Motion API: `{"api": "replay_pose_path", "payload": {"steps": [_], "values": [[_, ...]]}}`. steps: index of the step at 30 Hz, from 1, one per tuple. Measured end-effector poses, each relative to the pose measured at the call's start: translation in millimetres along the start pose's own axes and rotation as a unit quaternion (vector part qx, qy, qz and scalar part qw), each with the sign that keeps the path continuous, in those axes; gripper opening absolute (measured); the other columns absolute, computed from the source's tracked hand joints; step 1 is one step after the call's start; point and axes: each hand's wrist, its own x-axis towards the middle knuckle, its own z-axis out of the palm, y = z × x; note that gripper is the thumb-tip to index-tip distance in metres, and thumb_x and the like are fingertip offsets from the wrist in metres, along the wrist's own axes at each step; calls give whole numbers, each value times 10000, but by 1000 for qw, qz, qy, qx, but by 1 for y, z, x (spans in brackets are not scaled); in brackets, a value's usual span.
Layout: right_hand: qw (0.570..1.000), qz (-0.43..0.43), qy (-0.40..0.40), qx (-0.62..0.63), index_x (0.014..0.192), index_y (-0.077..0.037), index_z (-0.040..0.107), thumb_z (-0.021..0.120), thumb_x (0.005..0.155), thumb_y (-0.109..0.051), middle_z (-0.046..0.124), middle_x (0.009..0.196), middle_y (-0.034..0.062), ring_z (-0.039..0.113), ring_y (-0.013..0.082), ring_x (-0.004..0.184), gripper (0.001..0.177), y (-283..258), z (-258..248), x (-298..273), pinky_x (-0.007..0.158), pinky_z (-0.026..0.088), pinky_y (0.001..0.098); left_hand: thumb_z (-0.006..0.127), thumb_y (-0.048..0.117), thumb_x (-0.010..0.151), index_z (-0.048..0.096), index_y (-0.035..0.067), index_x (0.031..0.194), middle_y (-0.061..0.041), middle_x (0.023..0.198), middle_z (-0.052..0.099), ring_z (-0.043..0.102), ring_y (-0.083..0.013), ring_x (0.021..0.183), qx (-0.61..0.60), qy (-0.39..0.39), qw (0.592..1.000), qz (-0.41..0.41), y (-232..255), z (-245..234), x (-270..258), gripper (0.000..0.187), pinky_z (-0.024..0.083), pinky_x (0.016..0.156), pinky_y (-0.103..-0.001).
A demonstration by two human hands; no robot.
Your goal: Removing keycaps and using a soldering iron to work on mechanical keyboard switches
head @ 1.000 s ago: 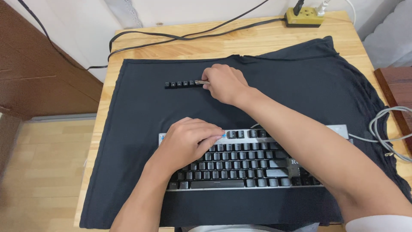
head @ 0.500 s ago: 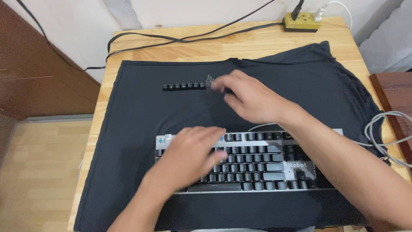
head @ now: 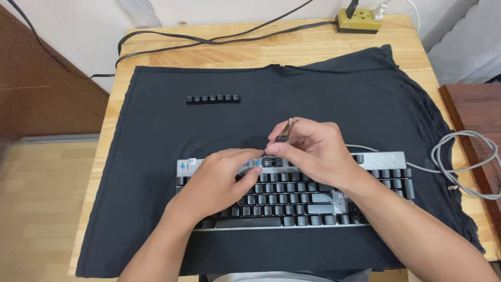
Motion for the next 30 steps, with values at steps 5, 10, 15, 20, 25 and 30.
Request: {"api": "replay_pose_path", "payload": {"steps": [5,10,15,20,25,30], "values": [[995,-32,-51,-85,928,-124,811,833,856,-133,816,827,48,753,137,694,77,-7,8,-6,594,587,278,592,170,977,672,-22,1298,-217,1218,744,683,-398,1188,-12,-18,999,-32,14,-5,3,383,504,1037,-499],[977,-110,-113,-147,1024,-114,792,727,932,-126,800,903,82,771,284,894,113,-1,10,-9,803,618,390,629,168,943,699,24,1247,-168,1205,759,687,-376,1186,-8,-21,1000,-22,4,-2,2,343,490,1047,-482],[944,-187,-126,-239,1040,-49,716,655,997,-96,745,988,85,722,296,966,88,-6,13,-13,847,611,401,816,230,787,676,27,1211,-200,1243,740,649,-422,1234,-5,-50,999,-10,4,-10,-1,490,463,1076,-546],[960,-148,-108,-213,985,-42,692,658,998,-143,738,911,104,748,321,913,107,12,10,-13,791,622,414,854,350,767,669,14,1279,-204,1244,736,661,-402,1213,16,-37,999,-11,-4,-2,-2,640,463,1076,-513],[940,-211,-102,-248,1012,-59,697,638,1011,-112,726,924,86,743,308,912,80,13,12,-15,820,622,397,854,393,771,678,21,1287,-176,1198,757,693,-376,1161,20,-13,1000,-11,-3,2,-2,660,487,1051,-483],[961,-197,-66,-184,1017,-66,723,640,1002,-91,762,870,73,771,285,850,89,21,14,-15,773,638,390,785,380,857,676,11,1296,-189,1185,758,696,-382,1160,27,-7,999,-41,-1,4,-2,584,483,1053,-485]]}}
